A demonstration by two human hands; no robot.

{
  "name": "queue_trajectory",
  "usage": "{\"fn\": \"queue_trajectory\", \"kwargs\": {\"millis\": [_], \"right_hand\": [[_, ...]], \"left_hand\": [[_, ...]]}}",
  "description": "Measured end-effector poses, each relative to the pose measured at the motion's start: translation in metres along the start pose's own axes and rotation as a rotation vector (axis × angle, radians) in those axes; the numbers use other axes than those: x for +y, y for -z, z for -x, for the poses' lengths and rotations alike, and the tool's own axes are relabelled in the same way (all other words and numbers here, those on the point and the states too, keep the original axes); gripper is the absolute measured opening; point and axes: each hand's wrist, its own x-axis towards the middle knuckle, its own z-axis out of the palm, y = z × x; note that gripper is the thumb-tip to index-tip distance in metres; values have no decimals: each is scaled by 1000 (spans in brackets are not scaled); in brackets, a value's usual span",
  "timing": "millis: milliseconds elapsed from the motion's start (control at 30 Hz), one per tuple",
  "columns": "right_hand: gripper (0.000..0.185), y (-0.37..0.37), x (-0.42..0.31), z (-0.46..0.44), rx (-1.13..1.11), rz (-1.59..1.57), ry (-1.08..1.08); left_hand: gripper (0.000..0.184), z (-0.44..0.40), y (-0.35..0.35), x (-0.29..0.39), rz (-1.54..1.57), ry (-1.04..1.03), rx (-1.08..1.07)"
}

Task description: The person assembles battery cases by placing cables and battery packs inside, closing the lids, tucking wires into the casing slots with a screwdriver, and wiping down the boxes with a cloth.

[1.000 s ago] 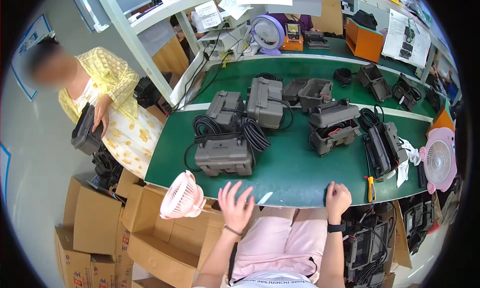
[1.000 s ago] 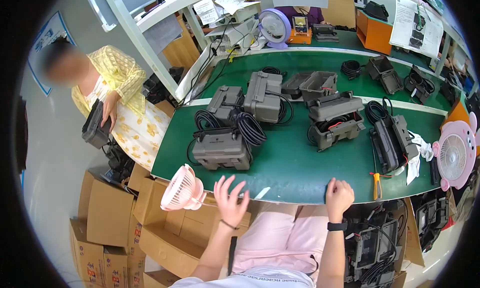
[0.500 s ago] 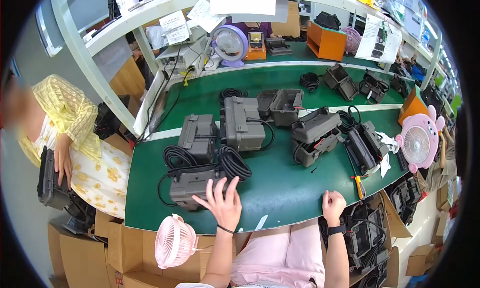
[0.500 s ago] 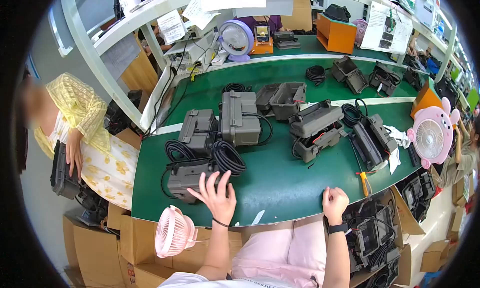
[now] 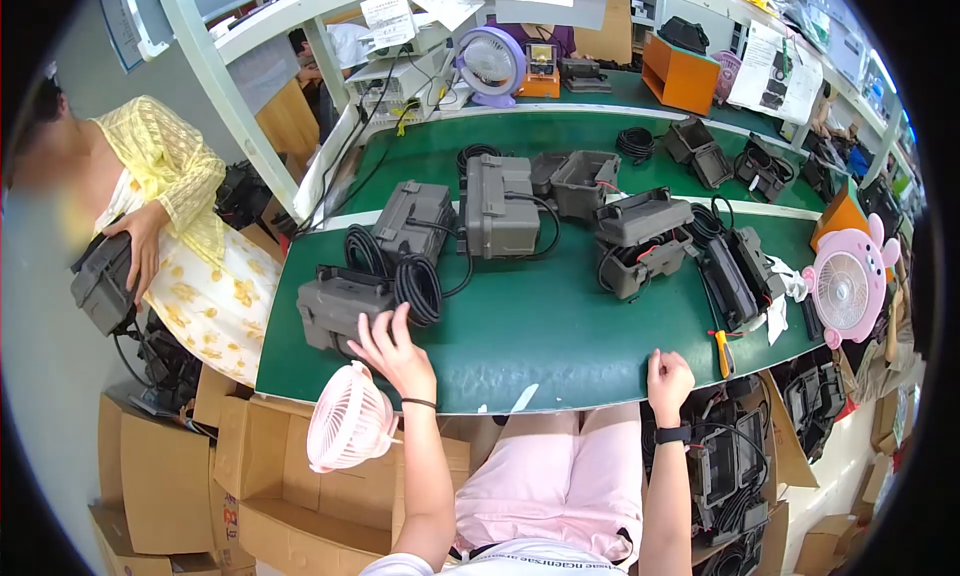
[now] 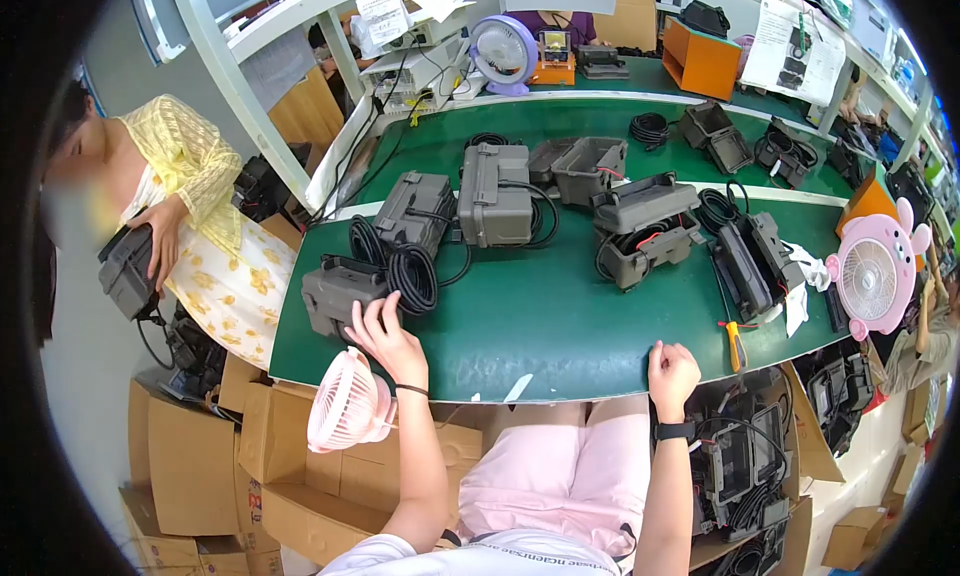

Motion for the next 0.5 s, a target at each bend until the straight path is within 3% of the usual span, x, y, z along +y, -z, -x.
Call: {"fn": "queue_trajectory", "kwargs": {"millis": [133,267,367,500], "right_hand": [[34,3,-3,-2,23,-17,25],[34,1,-3,-2,36,-33,32],[32,4,-4,-2,25,-20,34],[32,3,-4,-3,37,-30,32]], "left_hand": [[54,-12,2,0,-97,112,5],[53,-10,-1,13,115,222,83],[39,-7,-1,29,132,147,241],[26,-19,-9,85,378,-152,175]]}}
